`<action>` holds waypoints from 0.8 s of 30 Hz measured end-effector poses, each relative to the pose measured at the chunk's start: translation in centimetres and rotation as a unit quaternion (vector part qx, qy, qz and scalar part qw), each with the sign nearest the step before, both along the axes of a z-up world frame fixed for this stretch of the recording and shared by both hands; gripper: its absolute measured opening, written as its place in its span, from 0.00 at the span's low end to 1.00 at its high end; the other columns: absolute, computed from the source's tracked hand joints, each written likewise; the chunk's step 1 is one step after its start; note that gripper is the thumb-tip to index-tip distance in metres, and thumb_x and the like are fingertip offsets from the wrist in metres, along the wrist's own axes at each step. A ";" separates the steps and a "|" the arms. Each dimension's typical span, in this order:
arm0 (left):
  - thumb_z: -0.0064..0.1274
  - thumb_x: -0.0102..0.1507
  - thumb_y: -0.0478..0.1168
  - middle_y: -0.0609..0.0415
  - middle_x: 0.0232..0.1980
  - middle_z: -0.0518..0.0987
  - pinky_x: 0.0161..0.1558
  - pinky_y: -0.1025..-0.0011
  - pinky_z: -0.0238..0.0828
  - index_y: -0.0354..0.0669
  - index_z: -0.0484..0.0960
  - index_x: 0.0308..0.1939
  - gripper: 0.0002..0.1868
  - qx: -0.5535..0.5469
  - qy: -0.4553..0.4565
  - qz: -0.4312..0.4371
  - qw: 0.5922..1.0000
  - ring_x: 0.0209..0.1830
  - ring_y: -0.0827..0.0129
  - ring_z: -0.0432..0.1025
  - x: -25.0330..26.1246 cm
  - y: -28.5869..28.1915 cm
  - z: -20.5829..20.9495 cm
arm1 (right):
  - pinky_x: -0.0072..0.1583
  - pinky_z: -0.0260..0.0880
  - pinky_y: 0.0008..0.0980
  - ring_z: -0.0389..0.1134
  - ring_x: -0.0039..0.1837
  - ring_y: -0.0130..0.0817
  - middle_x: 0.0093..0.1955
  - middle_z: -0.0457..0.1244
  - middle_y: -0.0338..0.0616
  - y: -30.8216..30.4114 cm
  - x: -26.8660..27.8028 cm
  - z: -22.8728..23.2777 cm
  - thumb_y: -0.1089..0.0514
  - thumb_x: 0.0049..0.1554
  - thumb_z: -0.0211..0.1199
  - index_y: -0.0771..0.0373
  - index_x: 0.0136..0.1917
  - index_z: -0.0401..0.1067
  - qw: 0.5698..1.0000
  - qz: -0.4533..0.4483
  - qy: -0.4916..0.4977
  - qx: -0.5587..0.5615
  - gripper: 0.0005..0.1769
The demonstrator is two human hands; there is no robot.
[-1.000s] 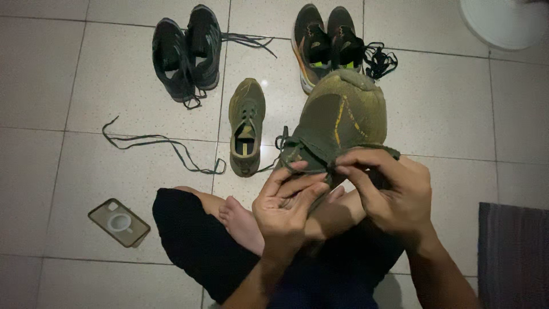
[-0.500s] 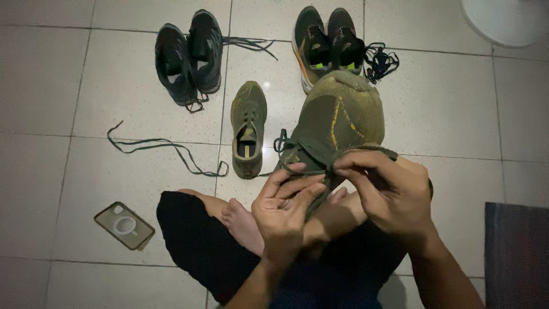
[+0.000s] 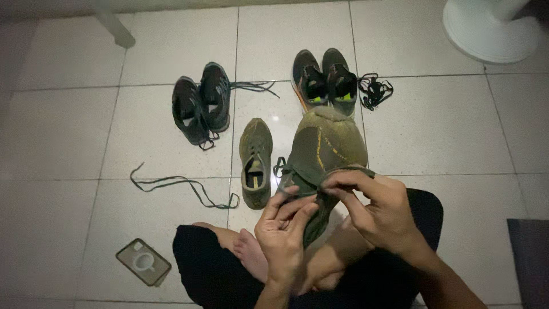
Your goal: The person sits on a tiled floor and repeatedly threads a green shoelace through the eyelets of a single olive-green sneaker. They pull the laces tight, adjust the loops, and tie knots multiple times, occasionally re-threading sections of the lace.
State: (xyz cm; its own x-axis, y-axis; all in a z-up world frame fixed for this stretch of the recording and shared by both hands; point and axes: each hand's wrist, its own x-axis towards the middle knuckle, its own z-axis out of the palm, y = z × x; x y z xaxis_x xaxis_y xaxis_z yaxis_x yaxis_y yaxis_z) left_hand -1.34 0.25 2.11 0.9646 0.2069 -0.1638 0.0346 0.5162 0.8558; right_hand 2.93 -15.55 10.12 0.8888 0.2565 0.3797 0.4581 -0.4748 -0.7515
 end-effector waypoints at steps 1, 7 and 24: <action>0.60 0.60 0.25 0.42 0.44 0.88 0.46 0.76 0.79 0.26 0.76 0.58 0.21 0.013 -0.008 -0.003 1.000 0.41 0.71 0.80 0.0 0.1 -0.1 | 0.46 0.78 0.25 0.78 0.45 0.29 0.46 0.74 0.43 0.0 -0.1 0.0 0.68 0.55 0.66 0.65 0.50 0.78 1.000 -0.005 -0.004 0.005 0.08; 0.59 0.61 0.26 0.42 0.45 0.87 0.47 0.74 0.79 0.27 0.74 0.59 0.22 -0.016 0.006 -0.021 1.000 0.42 0.69 0.81 -0.1 0.2 0.0 | 0.47 0.77 0.26 0.77 0.46 0.31 0.46 0.73 0.44 -0.1 -0.5 -0.1 0.69 0.54 0.66 0.65 0.50 0.77 1.000 -0.014 -0.019 0.017 0.09; 0.58 0.61 0.23 0.39 0.47 0.85 0.53 0.71 0.77 0.26 0.72 0.62 0.25 -0.153 0.003 -0.036 0.988 0.46 0.66 0.80 -0.1 0.3 -0.7 | 0.47 0.79 0.25 0.78 0.48 0.31 0.49 0.73 0.45 -0.5 -0.4 0.3 0.71 0.53 0.67 0.64 0.54 0.76 1.000 0.019 0.016 -0.006 0.14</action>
State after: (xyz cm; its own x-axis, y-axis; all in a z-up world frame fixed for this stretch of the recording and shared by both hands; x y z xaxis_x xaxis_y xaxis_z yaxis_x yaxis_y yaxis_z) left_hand -1.48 0.55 1.37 0.9739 0.0781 -0.2132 0.0846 0.7464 0.6601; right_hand 2.50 -16.04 10.42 0.8902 0.2937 0.3483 0.4515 -0.4664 -0.7607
